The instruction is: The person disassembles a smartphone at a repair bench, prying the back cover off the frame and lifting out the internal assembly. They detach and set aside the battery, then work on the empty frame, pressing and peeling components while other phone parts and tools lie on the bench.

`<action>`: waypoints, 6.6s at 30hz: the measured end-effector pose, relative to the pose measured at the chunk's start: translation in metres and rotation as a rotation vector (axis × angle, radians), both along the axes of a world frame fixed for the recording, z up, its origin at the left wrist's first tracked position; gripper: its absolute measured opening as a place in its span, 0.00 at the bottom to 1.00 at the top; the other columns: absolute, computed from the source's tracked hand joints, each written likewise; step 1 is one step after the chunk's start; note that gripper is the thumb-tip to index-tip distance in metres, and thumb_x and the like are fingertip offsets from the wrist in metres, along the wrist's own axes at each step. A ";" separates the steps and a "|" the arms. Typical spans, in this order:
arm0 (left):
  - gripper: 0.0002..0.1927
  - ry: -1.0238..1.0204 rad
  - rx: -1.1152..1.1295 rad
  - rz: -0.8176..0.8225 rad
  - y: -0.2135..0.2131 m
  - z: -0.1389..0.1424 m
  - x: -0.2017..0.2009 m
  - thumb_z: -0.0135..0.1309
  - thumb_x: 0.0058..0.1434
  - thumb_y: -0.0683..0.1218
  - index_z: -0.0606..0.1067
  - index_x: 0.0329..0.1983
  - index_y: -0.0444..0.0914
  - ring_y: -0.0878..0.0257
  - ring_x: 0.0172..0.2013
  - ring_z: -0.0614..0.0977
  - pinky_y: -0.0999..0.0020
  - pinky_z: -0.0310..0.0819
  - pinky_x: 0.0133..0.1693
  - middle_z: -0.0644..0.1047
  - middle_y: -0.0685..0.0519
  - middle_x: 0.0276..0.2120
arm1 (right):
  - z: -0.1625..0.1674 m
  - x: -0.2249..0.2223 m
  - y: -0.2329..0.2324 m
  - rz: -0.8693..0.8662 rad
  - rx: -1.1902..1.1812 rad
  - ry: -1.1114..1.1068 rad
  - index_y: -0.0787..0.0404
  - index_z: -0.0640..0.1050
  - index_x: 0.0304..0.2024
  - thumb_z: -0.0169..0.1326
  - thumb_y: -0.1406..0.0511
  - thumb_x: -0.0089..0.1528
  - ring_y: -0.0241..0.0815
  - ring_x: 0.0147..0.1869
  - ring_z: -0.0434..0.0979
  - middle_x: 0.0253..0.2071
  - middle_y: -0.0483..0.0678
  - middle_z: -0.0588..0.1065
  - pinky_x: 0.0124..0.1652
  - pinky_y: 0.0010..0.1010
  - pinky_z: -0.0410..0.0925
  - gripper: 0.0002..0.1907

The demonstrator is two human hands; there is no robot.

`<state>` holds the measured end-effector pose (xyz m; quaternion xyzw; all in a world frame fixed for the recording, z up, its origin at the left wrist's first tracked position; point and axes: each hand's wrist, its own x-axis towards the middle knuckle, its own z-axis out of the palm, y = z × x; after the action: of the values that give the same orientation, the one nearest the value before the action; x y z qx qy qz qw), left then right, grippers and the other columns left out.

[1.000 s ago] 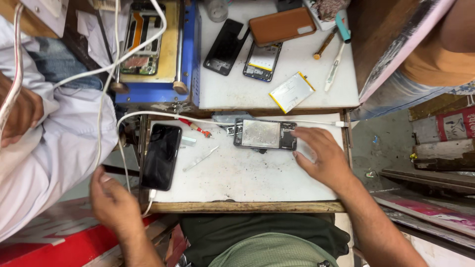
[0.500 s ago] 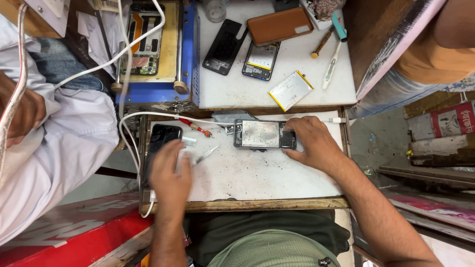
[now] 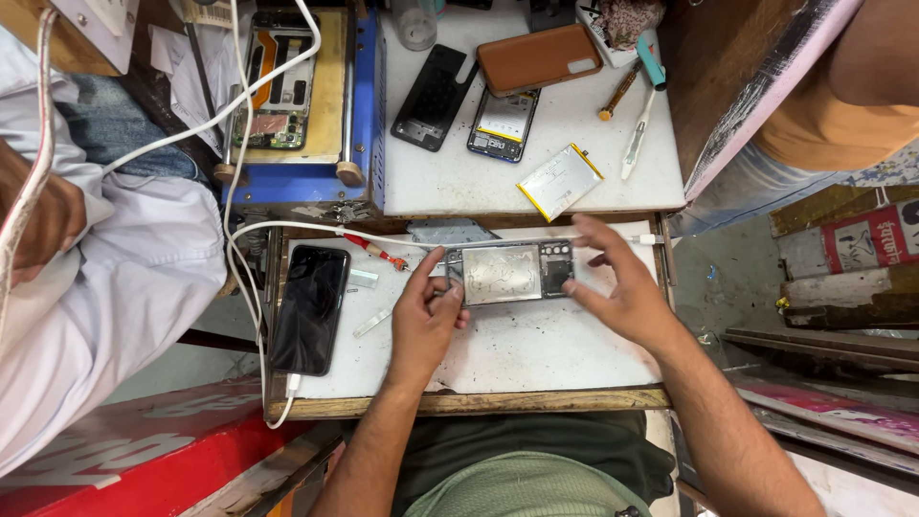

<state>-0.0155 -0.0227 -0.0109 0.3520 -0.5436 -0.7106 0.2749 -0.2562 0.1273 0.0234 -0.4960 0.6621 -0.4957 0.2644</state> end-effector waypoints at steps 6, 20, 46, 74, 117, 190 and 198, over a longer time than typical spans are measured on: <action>0.32 0.239 0.120 0.103 0.010 -0.001 -0.006 0.50 0.67 0.36 0.58 0.74 0.34 0.62 0.35 0.84 0.71 0.81 0.37 0.78 0.49 0.41 | -0.032 0.017 -0.015 0.019 -0.369 -1.021 0.56 0.63 0.70 0.63 0.61 0.62 0.49 0.69 0.71 0.68 0.59 0.67 0.67 0.41 0.67 0.36; 0.17 -0.271 -0.449 -0.459 -0.037 0.024 -0.035 0.59 0.66 0.47 0.79 0.56 0.40 0.67 0.30 0.84 0.69 0.79 0.35 0.84 0.53 0.30 | -0.058 0.038 -0.040 -0.292 0.019 -0.987 0.67 0.65 0.60 0.51 0.68 0.61 0.52 0.59 0.76 0.54 0.59 0.71 0.57 0.46 0.74 0.25; 0.09 -0.155 -0.453 -0.477 -0.008 0.017 -0.042 0.50 0.69 0.47 0.74 0.48 0.38 0.58 0.31 0.86 0.63 0.78 0.34 0.82 0.51 0.29 | -0.028 0.049 -0.034 -0.177 -0.195 -1.136 0.71 0.67 0.61 0.43 0.66 0.64 0.57 0.60 0.78 0.55 0.62 0.75 0.57 0.50 0.73 0.23; 0.18 -0.106 -0.545 -0.262 0.005 0.029 -0.049 0.47 0.70 0.42 0.71 0.62 0.37 0.51 0.39 0.82 0.62 0.77 0.42 0.78 0.44 0.43 | -0.053 0.062 -0.026 -0.185 -0.131 -1.093 0.69 0.70 0.60 0.47 0.70 0.62 0.47 0.53 0.79 0.51 0.55 0.77 0.52 0.39 0.74 0.22; 0.13 -0.397 -0.502 -0.095 0.021 0.024 -0.060 0.48 0.73 0.49 0.77 0.51 0.37 0.51 0.39 0.85 0.61 0.78 0.42 0.82 0.43 0.38 | -0.042 0.074 -0.029 -0.072 -0.122 -0.905 0.69 0.65 0.68 0.43 0.69 0.62 0.43 0.64 0.73 0.61 0.55 0.72 0.62 0.36 0.68 0.30; 0.15 0.060 -0.512 -0.111 0.007 0.022 -0.052 0.47 0.71 0.43 0.73 0.58 0.31 0.63 0.43 0.81 0.67 0.76 0.44 0.80 0.47 0.44 | -0.069 0.062 -0.021 -0.083 0.019 -0.944 0.70 0.72 0.58 0.49 0.68 0.61 0.42 0.52 0.79 0.50 0.53 0.78 0.51 0.36 0.74 0.22; 0.11 -0.268 -0.426 -0.017 0.013 0.020 -0.059 0.49 0.75 0.46 0.79 0.48 0.36 0.64 0.31 0.81 0.68 0.75 0.36 0.81 0.49 0.31 | -0.076 0.068 -0.020 -0.026 0.080 -0.852 0.70 0.71 0.60 0.49 0.66 0.64 0.40 0.52 0.77 0.50 0.53 0.76 0.51 0.35 0.73 0.23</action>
<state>-0.0740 -0.0092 0.0093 0.3728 -0.7155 -0.5294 0.2623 -0.1877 0.1076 -0.0525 -0.2280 0.5185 -0.6336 0.5270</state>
